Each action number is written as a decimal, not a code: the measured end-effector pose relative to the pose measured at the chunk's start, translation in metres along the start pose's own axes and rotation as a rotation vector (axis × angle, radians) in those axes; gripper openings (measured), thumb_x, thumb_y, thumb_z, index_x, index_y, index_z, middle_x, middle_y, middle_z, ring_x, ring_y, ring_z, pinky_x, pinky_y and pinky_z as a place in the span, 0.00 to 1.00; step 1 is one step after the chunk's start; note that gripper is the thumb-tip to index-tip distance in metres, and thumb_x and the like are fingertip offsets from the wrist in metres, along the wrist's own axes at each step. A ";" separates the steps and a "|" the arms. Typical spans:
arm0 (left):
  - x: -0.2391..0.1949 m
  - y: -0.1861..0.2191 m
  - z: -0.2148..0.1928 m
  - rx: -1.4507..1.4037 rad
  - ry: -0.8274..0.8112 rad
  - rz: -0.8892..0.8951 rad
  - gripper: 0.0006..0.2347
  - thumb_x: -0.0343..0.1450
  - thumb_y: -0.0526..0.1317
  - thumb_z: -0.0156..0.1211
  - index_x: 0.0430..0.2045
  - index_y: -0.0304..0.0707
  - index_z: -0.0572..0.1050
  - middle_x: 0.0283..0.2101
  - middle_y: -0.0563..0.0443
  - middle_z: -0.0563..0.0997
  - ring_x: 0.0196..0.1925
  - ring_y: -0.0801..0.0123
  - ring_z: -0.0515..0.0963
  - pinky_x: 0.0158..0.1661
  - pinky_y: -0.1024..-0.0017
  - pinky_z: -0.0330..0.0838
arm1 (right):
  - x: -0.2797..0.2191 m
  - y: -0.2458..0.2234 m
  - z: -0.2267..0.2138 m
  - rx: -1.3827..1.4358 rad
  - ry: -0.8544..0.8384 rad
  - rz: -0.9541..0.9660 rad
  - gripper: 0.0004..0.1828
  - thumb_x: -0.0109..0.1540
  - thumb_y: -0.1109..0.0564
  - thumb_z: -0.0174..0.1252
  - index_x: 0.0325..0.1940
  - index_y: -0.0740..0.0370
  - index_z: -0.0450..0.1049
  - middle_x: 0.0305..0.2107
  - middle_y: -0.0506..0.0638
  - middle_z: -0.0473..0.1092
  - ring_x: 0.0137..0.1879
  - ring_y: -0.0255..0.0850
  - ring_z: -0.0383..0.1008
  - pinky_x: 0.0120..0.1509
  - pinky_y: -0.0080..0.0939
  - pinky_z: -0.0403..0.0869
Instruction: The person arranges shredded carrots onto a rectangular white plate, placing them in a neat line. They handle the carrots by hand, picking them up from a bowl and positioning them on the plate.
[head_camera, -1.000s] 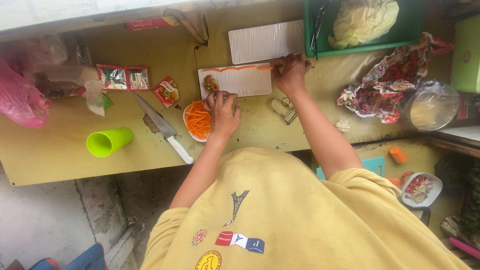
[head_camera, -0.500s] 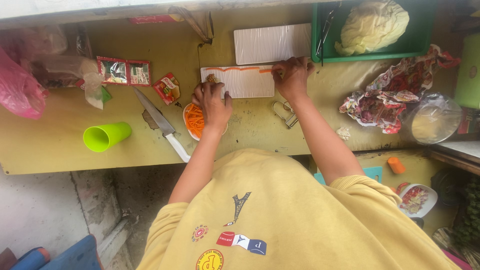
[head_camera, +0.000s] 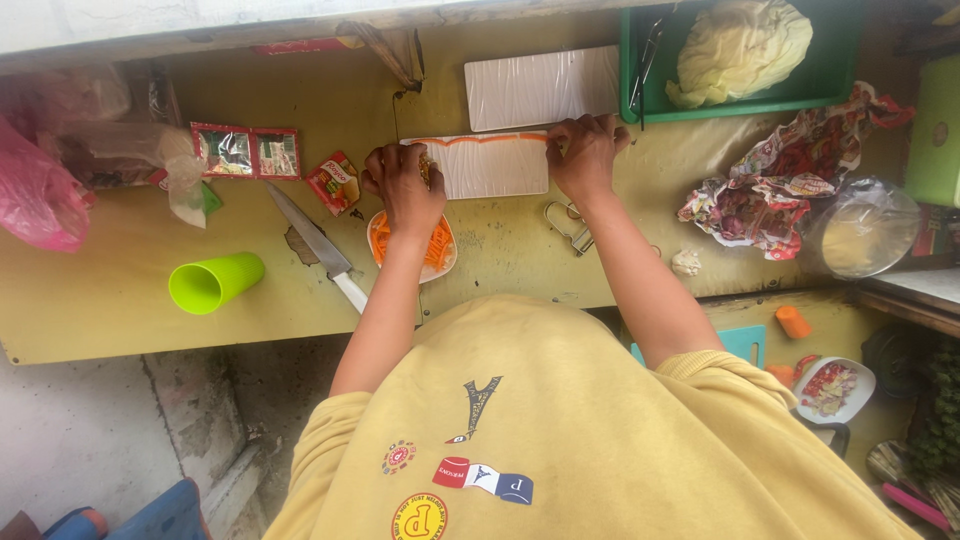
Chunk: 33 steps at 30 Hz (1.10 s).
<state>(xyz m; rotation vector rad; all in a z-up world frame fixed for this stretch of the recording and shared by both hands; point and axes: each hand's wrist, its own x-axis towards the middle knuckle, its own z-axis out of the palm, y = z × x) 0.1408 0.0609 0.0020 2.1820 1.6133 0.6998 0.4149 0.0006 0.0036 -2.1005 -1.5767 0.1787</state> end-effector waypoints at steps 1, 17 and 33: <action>-0.002 0.000 0.000 -0.006 -0.001 -0.004 0.13 0.66 0.34 0.66 0.43 0.41 0.75 0.50 0.47 0.72 0.62 0.49 0.62 0.56 0.44 0.51 | -0.001 -0.001 0.000 0.007 -0.004 0.015 0.05 0.55 0.60 0.67 0.29 0.50 0.79 0.29 0.42 0.73 0.51 0.50 0.65 0.55 0.56 0.53; -0.030 -0.013 -0.017 -0.071 0.010 -0.026 0.14 0.65 0.33 0.66 0.45 0.41 0.77 0.51 0.48 0.74 0.63 0.50 0.63 0.57 0.45 0.50 | -0.009 -0.007 0.004 0.043 -0.020 0.005 0.06 0.56 0.61 0.66 0.30 0.52 0.76 0.33 0.42 0.74 0.50 0.48 0.66 0.54 0.54 0.54; -0.038 -0.007 -0.019 -0.094 0.032 -0.045 0.13 0.66 0.33 0.66 0.44 0.41 0.77 0.50 0.48 0.74 0.62 0.50 0.63 0.59 0.45 0.49 | -0.012 -0.012 0.005 0.009 -0.031 -0.009 0.07 0.55 0.60 0.67 0.35 0.49 0.81 0.31 0.42 0.74 0.50 0.47 0.66 0.54 0.54 0.55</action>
